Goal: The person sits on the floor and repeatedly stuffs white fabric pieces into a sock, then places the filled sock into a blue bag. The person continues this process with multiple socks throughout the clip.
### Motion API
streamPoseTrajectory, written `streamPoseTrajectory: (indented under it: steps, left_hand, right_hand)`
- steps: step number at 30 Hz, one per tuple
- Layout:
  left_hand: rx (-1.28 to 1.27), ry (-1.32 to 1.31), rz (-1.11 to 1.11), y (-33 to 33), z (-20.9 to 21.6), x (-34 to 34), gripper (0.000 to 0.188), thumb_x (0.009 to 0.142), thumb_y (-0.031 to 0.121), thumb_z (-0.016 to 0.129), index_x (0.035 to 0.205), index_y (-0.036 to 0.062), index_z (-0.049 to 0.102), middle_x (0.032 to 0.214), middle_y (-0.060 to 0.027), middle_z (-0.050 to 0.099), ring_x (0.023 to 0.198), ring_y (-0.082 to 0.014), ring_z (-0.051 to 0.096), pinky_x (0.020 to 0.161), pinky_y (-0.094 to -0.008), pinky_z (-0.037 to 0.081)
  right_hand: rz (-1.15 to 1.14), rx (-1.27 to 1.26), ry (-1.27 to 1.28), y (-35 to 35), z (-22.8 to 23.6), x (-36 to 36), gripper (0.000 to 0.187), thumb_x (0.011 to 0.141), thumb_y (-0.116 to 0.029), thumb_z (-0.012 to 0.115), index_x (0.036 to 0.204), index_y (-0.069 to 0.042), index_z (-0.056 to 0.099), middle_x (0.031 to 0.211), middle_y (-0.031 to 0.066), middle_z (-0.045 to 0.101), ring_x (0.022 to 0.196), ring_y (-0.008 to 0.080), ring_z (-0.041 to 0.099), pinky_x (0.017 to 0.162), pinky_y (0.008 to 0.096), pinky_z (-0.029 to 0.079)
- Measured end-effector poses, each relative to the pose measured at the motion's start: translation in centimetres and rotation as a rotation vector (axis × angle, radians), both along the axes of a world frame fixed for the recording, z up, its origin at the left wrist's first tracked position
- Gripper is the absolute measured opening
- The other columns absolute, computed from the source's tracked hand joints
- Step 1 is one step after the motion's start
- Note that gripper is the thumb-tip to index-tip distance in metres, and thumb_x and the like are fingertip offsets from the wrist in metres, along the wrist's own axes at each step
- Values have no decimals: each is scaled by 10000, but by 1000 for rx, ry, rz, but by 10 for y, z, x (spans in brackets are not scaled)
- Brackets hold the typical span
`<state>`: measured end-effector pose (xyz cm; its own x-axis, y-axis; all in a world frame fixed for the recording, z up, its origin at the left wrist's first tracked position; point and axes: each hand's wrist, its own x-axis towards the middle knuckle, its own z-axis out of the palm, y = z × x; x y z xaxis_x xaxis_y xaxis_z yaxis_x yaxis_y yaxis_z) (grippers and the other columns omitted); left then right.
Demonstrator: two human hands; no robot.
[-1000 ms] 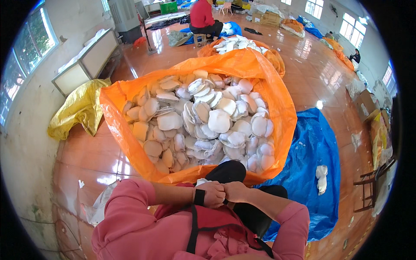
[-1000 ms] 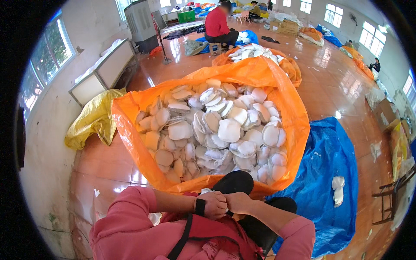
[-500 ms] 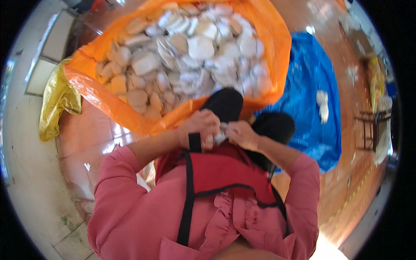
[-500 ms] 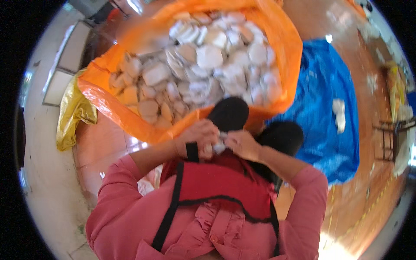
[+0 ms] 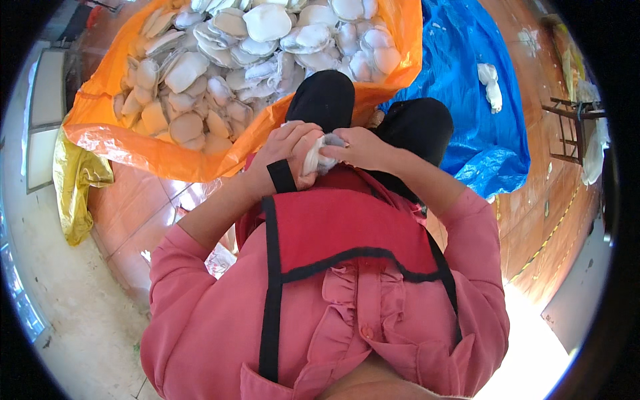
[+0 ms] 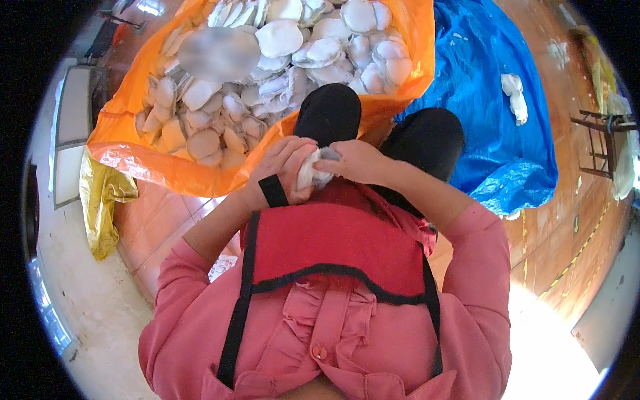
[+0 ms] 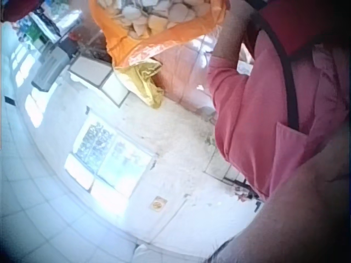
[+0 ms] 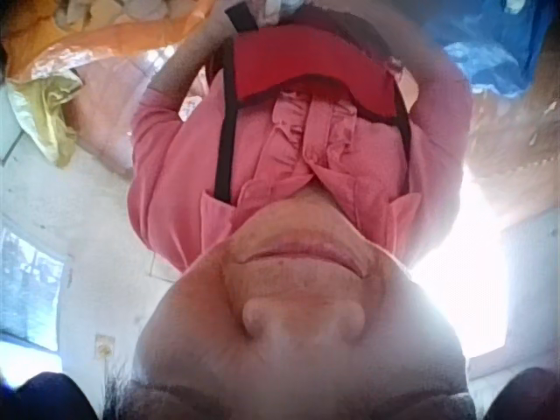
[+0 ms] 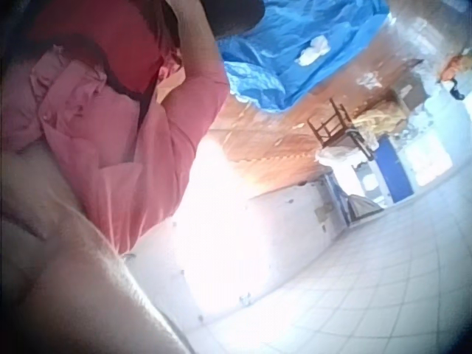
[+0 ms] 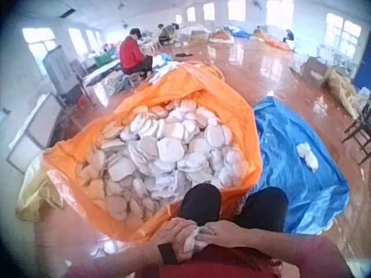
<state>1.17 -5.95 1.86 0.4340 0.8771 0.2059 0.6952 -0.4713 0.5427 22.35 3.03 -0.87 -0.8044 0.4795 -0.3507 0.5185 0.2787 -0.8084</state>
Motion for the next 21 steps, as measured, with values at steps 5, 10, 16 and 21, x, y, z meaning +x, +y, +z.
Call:
streamPoseTrajectory:
  steps: [5, 10, 16, 21]
  left_hand:
    - [-79, 345, 89, -14, 1, 26, 768, 652, 221, 754, 1338, 61, 447, 1360, -128, 496, 1331, -308, 398, 1109, -505, 301]
    - [-171, 352, 49, -11, 10, 23, 814, 666, 285, 785, 1378, 114, 428, 1352, -84, 516, 1356, -290, 364, 1107, -526, 280]
    - [-69, 228, -102, 1, 10, 3, 634, 626, 141, 743, 1227, 71, 554, 1223, -111, 570, 1218, -317, 485, 1027, -399, 405]
    - [-109, 174, -162, 16, 12, 0, 602, 606, 101, 714, 1189, 51, 574, 1200, -123, 560, 1146, -328, 523, 983, -370, 444]
  right_hand:
    - [-108, -393, 67, -9, -7, -14, 458, 982, -452, 490, 921, -29, 654, 693, 72, 607, 630, 160, 569, 601, 315, 455]
    - [-228, -496, 231, -30, -3, -5, 359, 992, -355, 511, 939, -28, 649, 716, 36, 587, 673, 112, 534, 609, 287, 435]
    - [-370, -669, 386, -42, -1, 5, 285, 989, -318, 522, 940, -67, 648, 728, -21, 547, 664, 66, 469, 588, 219, 378]
    - [-516, -861, 485, -44, -6, 7, 271, 974, -331, 544, 834, -107, 607, 670, -43, 488, 593, 47, 411, 530, 200, 321]
